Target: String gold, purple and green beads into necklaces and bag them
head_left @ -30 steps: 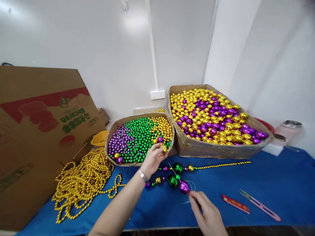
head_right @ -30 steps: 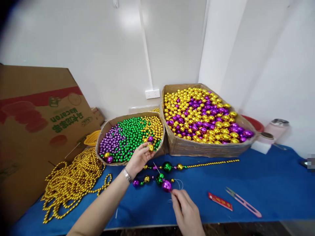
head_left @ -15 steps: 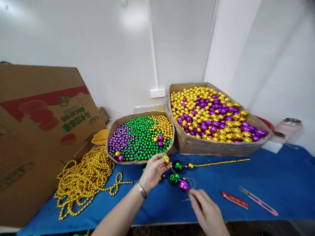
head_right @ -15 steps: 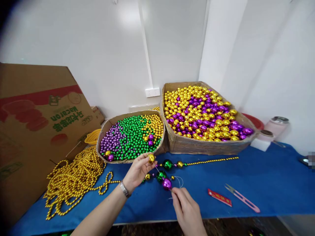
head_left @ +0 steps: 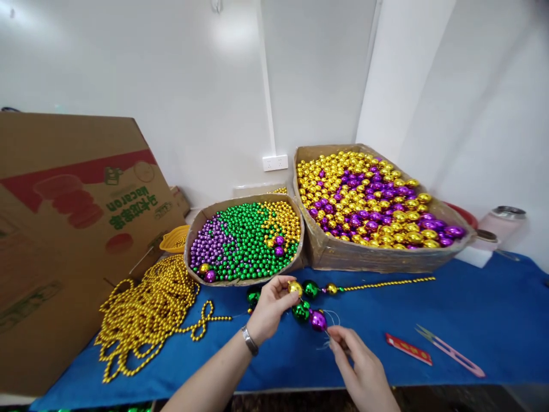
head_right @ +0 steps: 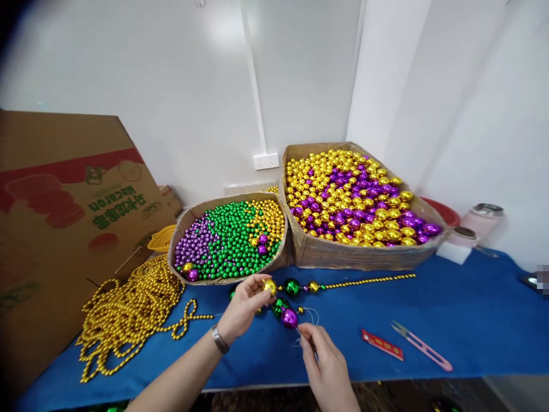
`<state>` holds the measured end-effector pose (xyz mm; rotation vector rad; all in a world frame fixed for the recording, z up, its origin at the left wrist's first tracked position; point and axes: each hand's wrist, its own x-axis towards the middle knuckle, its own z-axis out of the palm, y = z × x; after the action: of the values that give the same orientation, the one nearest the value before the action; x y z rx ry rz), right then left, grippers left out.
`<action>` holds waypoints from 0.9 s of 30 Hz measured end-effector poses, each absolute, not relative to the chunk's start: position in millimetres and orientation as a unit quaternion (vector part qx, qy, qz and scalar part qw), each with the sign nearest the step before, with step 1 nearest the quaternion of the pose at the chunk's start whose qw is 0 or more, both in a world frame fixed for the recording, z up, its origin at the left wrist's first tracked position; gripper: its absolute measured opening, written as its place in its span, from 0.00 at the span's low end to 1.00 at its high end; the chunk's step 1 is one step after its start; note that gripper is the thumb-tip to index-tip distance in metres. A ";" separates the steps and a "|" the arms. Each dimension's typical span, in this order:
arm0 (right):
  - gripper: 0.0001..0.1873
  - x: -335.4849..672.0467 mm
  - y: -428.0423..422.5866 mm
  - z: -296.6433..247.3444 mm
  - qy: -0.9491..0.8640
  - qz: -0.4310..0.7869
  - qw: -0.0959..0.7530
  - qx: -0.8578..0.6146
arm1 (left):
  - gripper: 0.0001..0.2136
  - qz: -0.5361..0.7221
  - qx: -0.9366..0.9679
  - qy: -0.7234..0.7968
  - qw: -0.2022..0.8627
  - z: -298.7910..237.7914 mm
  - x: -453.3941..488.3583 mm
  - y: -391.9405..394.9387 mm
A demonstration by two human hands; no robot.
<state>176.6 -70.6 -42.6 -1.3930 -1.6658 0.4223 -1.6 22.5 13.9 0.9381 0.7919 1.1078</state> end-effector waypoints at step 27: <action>0.21 170.2 -58.8 -66.5 -0.363 0.528 0.597 -0.483 | 0.11 0.279 0.770 0.559 0.131 28.6 -48.5 97.8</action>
<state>170.2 -58.8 -66.5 -1.1212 -0.8431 1.2244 -48.5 97.8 28.6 2.2351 1.6228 0.8089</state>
